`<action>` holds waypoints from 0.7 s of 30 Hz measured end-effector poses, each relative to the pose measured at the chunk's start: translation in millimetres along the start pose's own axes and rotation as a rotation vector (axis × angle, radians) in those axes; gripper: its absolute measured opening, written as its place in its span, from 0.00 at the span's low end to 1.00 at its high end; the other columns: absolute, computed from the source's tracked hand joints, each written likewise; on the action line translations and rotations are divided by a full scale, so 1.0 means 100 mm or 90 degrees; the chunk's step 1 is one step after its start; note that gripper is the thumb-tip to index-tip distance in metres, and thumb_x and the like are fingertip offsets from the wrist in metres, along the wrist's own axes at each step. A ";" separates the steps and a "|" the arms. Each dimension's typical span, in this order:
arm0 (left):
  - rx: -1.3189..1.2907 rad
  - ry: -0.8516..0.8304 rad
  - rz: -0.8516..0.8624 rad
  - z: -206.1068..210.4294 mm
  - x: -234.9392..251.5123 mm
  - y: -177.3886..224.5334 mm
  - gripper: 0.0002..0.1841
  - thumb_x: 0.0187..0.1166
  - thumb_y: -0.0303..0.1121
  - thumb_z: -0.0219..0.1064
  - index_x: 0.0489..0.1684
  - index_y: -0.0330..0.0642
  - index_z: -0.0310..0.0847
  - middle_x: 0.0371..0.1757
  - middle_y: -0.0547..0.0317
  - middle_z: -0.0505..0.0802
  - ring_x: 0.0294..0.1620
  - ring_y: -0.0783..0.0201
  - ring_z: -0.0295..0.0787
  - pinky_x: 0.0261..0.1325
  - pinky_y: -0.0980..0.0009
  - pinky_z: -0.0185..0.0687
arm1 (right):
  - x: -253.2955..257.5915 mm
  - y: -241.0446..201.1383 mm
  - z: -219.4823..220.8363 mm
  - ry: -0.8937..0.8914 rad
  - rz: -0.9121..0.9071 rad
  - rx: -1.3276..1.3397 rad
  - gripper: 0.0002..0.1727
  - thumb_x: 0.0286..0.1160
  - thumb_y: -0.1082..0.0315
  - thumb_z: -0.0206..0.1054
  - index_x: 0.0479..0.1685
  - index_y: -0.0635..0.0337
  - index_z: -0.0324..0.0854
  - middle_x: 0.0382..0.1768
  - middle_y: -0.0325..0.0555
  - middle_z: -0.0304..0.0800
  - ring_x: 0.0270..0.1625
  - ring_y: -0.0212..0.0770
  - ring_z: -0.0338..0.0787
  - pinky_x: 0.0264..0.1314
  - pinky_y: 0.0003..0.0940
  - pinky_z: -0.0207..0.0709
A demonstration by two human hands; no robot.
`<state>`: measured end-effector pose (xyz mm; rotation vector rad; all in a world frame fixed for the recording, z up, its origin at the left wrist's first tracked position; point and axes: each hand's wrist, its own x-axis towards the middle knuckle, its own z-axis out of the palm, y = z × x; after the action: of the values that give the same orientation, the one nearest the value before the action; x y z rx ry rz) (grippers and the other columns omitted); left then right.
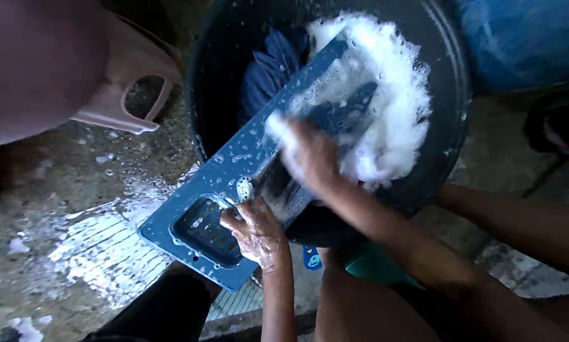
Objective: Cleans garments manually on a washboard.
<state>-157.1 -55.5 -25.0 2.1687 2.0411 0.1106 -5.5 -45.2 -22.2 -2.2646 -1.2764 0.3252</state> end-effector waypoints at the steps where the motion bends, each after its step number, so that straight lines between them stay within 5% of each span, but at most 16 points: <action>1: -0.002 -0.002 0.001 0.00 0.00 -0.01 0.19 0.85 0.36 0.64 0.66 0.30 0.81 0.70 0.21 0.78 0.50 0.30 0.90 0.41 0.46 0.88 | -0.25 -0.19 0.15 0.008 -0.109 0.059 0.20 0.72 0.65 0.73 0.64 0.57 0.87 0.44 0.52 0.94 0.40 0.47 0.94 0.37 0.44 0.89; 4: -0.005 0.004 0.010 0.02 0.00 -0.02 0.18 0.85 0.36 0.64 0.62 0.29 0.82 0.68 0.20 0.79 0.48 0.29 0.90 0.39 0.47 0.87 | -0.36 0.10 0.31 -0.034 -0.221 0.076 0.16 0.73 0.70 0.73 0.60 0.56 0.91 0.48 0.52 0.95 0.44 0.48 0.96 0.45 0.43 0.90; 7: 0.004 0.013 -0.003 0.04 0.00 0.00 0.19 0.86 0.39 0.64 0.62 0.31 0.83 0.66 0.22 0.80 0.49 0.30 0.90 0.40 0.48 0.87 | 0.31 0.78 0.10 -0.013 0.039 -0.130 0.20 0.81 0.66 0.64 0.69 0.59 0.85 0.49 0.60 0.95 0.41 0.60 0.96 0.38 0.57 0.87; 9: -0.001 0.015 -0.010 0.03 0.02 0.04 0.20 0.86 0.41 0.64 0.61 0.31 0.83 0.66 0.22 0.80 0.50 0.30 0.89 0.41 0.47 0.87 | 0.61 0.80 -0.11 -0.039 0.183 -0.145 0.24 0.83 0.63 0.61 0.76 0.59 0.77 0.53 0.65 0.92 0.46 0.68 0.94 0.43 0.65 0.83; 10: -0.004 0.012 -0.009 0.02 0.03 0.05 0.20 0.86 0.41 0.64 0.61 0.31 0.83 0.66 0.22 0.80 0.50 0.29 0.89 0.41 0.46 0.87 | 0.55 0.61 -0.14 -0.028 0.167 -0.114 0.24 0.82 0.62 0.63 0.76 0.60 0.76 0.51 0.63 0.92 0.45 0.65 0.94 0.42 0.63 0.84; 13: -0.006 -0.001 0.002 0.00 0.00 0.01 0.17 0.85 0.34 0.63 0.63 0.30 0.82 0.68 0.20 0.79 0.51 0.28 0.89 0.40 0.46 0.88 | -0.23 -0.12 0.21 -0.008 -0.132 0.036 0.18 0.75 0.64 0.70 0.62 0.56 0.87 0.43 0.50 0.94 0.41 0.47 0.94 0.39 0.44 0.89; 16: -0.001 0.008 0.007 0.03 0.00 -0.01 0.17 0.85 0.35 0.64 0.61 0.30 0.83 0.66 0.20 0.80 0.48 0.28 0.90 0.38 0.47 0.87 | -0.28 0.10 0.38 -0.030 -0.235 0.058 0.16 0.74 0.68 0.72 0.61 0.52 0.91 0.46 0.52 0.95 0.39 0.49 0.95 0.37 0.44 0.89; 19: 0.012 0.019 0.000 0.05 0.00 0.01 0.18 0.85 0.39 0.65 0.59 0.33 0.84 0.64 0.21 0.80 0.47 0.30 0.90 0.37 0.49 0.87 | 0.40 0.64 0.18 -0.011 0.017 -0.126 0.20 0.80 0.64 0.64 0.69 0.55 0.86 0.48 0.58 0.95 0.39 0.60 0.96 0.35 0.57 0.86; 21: 0.010 0.026 -0.002 0.04 0.02 0.04 0.18 0.85 0.40 0.65 0.59 0.33 0.84 0.64 0.21 0.80 0.48 0.29 0.90 0.38 0.48 0.87 | 0.63 0.58 0.00 -0.027 0.134 -0.134 0.23 0.83 0.62 0.62 0.74 0.57 0.80 0.52 0.62 0.93 0.43 0.65 0.94 0.40 0.62 0.84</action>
<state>-152.3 -54.2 -28.6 2.1899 2.0743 0.1398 69.5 -16.4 -51.5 -2.5921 -1.1410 0.3289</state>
